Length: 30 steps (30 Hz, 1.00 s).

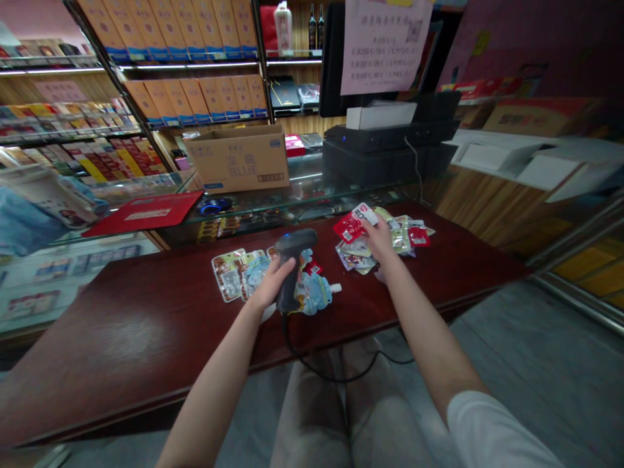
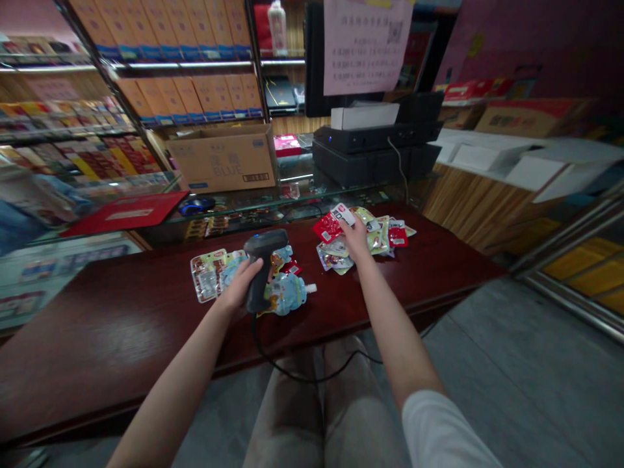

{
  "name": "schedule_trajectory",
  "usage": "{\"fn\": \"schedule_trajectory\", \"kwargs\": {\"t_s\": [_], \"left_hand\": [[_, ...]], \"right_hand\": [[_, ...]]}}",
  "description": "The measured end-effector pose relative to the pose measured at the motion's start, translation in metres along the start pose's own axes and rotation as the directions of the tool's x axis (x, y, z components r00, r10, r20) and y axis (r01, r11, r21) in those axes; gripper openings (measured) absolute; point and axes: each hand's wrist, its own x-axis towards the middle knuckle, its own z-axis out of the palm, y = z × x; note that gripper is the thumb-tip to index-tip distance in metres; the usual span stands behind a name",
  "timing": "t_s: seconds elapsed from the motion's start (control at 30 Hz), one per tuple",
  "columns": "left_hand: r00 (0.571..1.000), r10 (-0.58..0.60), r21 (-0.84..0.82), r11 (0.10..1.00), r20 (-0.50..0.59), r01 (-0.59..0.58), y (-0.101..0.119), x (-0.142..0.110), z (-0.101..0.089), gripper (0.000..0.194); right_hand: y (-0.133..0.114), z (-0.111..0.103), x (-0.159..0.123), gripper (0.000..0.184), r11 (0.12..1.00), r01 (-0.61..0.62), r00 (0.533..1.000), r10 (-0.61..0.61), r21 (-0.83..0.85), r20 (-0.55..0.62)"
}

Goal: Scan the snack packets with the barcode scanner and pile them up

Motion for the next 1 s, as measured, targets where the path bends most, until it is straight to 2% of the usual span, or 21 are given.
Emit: {"fn": "schedule_trajectory", "kwargs": {"t_s": [0.1, 0.23, 0.4, 0.67, 0.77, 0.83, 0.9, 1.0], "left_hand": [[0.997, -0.020, 0.011, 1.000, 0.080, 0.019, -0.006, 0.001, 0.005, 0.056], [0.989, -0.025, 0.018, 1.000, 0.148, 0.023, -0.009, -0.001, 0.013, 0.054], [0.991, -0.028, 0.033, 0.999, 0.127, 0.024, -0.006, -0.005, 0.020, 0.050], [0.988, -0.062, 0.043, 0.997, 0.140, 0.057, -0.011, -0.002, 0.018, 0.056], [0.992, -0.084, 0.016, 0.996, 0.098, 0.083, -0.011, -0.003, 0.018, 0.057], [0.994, -0.085, -0.007, 0.996, 0.063, 0.085, -0.010, -0.003, 0.018, 0.058], [0.996, -0.075, -0.017, 0.997, 0.036, 0.076, -0.008, -0.003, 0.016, 0.059], [0.999, -0.040, -0.003, 0.999, 0.029, 0.040, -0.004, -0.002, 0.013, 0.058]], "right_hand": [[0.001, -0.003, 0.002, 0.038, 0.998, -0.027, 1.000, 0.026, 0.057, 0.006], [0.003, -0.002, 0.003, 0.039, 0.999, -0.043, 0.999, 0.043, 0.004, -0.005], [0.001, 0.001, -0.002, 0.040, 0.999, -0.041, 0.999, 0.041, -0.027, 0.009], [-0.013, 0.002, -0.013, 0.033, 0.984, 0.008, 1.000, -0.003, -0.178, 0.025], [-0.009, 0.000, -0.008, 0.041, 0.962, 0.088, 0.996, -0.081, -0.258, 0.037], [-0.007, -0.002, -0.005, 0.049, 0.918, 0.195, 0.980, -0.194, -0.345, 0.038], [-0.009, -0.005, -0.005, 0.055, 0.838, 0.266, 0.960, -0.275, -0.477, 0.053], [-0.015, -0.010, -0.010, 0.052, 0.630, 0.242, 0.961, -0.259, -0.738, 0.094]]}}
